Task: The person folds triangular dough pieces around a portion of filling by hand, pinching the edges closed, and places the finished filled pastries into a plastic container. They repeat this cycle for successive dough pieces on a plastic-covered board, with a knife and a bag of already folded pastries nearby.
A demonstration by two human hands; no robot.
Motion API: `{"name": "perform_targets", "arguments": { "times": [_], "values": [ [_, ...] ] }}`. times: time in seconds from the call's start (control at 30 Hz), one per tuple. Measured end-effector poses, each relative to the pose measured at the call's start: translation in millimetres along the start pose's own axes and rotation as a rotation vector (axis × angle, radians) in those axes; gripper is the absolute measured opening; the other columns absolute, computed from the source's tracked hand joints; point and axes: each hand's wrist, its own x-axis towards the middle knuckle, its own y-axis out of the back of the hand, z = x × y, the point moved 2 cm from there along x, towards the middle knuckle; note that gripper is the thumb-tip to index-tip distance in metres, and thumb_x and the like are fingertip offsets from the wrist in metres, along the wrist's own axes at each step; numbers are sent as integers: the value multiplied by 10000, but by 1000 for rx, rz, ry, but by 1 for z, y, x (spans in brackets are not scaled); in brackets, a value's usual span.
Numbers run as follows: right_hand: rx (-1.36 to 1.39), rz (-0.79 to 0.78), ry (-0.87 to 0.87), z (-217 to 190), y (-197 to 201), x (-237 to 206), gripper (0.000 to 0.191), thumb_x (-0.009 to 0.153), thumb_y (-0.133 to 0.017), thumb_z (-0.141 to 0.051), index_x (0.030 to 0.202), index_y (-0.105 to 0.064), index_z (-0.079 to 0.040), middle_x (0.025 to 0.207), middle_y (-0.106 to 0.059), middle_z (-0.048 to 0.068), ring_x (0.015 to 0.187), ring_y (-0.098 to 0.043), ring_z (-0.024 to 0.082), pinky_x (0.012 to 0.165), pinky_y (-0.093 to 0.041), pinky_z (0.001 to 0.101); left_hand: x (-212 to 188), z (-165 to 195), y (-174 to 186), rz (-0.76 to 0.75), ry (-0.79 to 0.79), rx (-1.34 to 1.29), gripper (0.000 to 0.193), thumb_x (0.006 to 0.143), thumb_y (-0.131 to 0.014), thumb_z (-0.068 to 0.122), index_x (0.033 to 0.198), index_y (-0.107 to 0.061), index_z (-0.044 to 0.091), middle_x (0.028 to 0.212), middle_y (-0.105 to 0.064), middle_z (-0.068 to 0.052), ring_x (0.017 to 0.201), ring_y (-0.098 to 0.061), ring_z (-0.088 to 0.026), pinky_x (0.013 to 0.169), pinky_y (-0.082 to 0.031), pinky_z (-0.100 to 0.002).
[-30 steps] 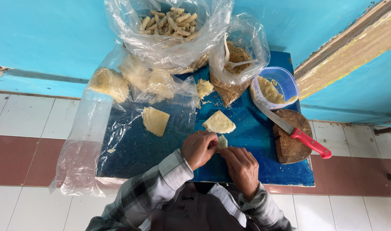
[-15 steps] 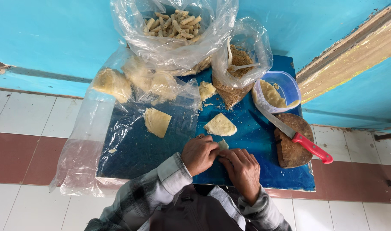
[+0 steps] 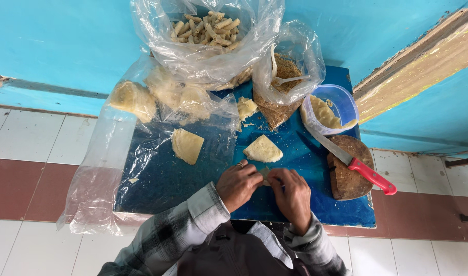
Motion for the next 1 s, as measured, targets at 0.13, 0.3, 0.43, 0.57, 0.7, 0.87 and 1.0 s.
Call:
{"name": "perform_targets", "arguments": {
  "times": [0.13, 0.3, 0.43, 0.57, 0.7, 0.87, 1.0],
  "values": [
    [-102, 125, 325, -14, 9, -6, 145, 824, -784, -186, 959, -761, -138, 923, -686, 21, 814, -631, 232, 696, -508, 382, 7, -6, -2, -50, 139, -35, 92, 858, -768, 151, 887, -703, 93, 903, -614, -70, 944, -639, -297, 793, -538, -429],
    [-136, 126, 300, -15, 8, 0, 121, 836, -767, -154, 953, -766, -123, 930, -671, 28, 834, -630, 241, 710, -512, 374, 6, -7, -1, -7, 153, -211, 247, 858, -795, 199, 1004, -680, 37, 958, -605, -105, 923, -624, -315, 731, -526, -439],
    [-222, 152, 331, -19, 7, -5, 177, 854, -759, -143, 1029, -758, -117, 962, -688, 10, 842, -638, 231, 699, -483, 371, 3, -7, 1, -11, 30, -8, 137, 908, -738, 145, 1023, -704, 79, 975, -616, -55, 980, -643, -271, 832, -541, -419],
    [-256, 185, 362, -22, 4, -9, 217, 835, -779, -189, 1043, -741, -138, 995, -703, -1, 864, -642, 221, 668, -442, 376, 3, -9, 3, -5, 31, 55, 160, 892, -710, 107, 1050, -726, 91, 987, -614, -63, 990, -642, -264, 821, -523, -425],
    [-281, 184, 309, -17, 2, -3, 212, 830, -757, -132, 1037, -748, -174, 1039, -716, -9, 924, -629, 228, 727, -452, 384, 3, -5, 3, 62, 1, 41, 337, 837, -734, 175, 1126, -677, 12, 1024, -614, -105, 993, -634, -301, 793, -507, -449],
    [-411, 231, 414, -23, 0, -13, 408, 842, -683, -26, 1238, -741, -105, 1195, -717, 28, 1112, -648, 216, 869, -485, 389, 4, -6, 7, 9, 61, 59, 189, 908, -686, 105, 1096, -666, 96, 1022, -640, -53, 985, -665, -254, 851, -533, -424],
    [-427, 233, 458, -38, -5, -18, 410, 846, -719, -201, 1234, -713, -69, 1215, -715, 62, 1128, -644, 230, 910, -480, 442, 5, -7, 20, 102, 230, -101, 207, 958, -645, 78, 1162, -676, 70, 986, -653, -96, 847, -679, -284, 708, -556, -412]
  ]
}}
